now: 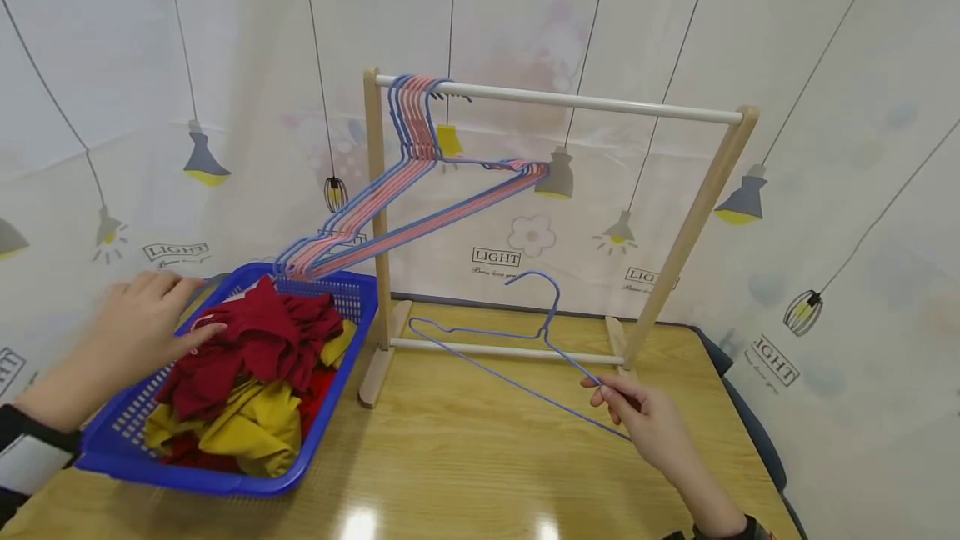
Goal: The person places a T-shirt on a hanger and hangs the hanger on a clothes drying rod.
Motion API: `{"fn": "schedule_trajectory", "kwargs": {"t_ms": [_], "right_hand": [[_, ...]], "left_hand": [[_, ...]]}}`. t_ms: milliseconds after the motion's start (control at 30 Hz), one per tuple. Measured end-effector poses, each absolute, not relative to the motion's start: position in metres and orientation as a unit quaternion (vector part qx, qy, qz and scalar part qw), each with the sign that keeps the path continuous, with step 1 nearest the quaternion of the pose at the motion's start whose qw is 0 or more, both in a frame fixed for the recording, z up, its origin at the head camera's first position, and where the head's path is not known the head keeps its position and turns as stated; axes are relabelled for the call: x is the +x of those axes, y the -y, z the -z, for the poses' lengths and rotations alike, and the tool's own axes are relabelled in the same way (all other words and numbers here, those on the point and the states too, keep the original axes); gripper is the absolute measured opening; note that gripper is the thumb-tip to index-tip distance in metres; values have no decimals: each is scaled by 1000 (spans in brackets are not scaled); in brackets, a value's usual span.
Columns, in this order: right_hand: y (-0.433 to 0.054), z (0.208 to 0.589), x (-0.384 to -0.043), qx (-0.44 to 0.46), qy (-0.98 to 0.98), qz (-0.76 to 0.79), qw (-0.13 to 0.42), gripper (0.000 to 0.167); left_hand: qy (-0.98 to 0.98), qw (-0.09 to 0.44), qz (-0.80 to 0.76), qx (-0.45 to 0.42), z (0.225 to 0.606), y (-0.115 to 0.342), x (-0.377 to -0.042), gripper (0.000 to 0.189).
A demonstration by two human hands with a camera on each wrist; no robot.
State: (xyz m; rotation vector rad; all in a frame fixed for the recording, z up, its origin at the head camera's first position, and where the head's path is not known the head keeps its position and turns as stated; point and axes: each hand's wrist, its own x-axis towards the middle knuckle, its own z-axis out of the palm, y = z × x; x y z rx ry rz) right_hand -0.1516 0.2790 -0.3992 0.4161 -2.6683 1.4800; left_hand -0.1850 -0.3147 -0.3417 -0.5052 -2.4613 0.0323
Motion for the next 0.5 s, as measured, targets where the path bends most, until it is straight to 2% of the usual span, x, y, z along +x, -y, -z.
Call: {"fn": "schedule_trajectory", "kwargs": {"t_ms": [67, 133, 233, 333, 500], "right_hand": [[-278, 397, -151, 127, 870, -476, 25, 28], [-277, 395, -151, 119, 873, -473, 18, 27], [-276, 392, -149, 112, 875, -471, 10, 27], [-277, 392, -147, 118, 874, -471, 10, 26], [-277, 392, -144, 135, 870, -475, 17, 26]], "left_hand": [[951, 254, -10, -177, 344, 312, -191, 78], [966, 201, -2, -163, 347, 308, -198, 81], [977, 139, 14, -159, 354, 305, -207, 101], [980, 94, 33, -172, 360, 304, -214, 115], [979, 43, 58, -188, 367, 303, -220, 127]]}}
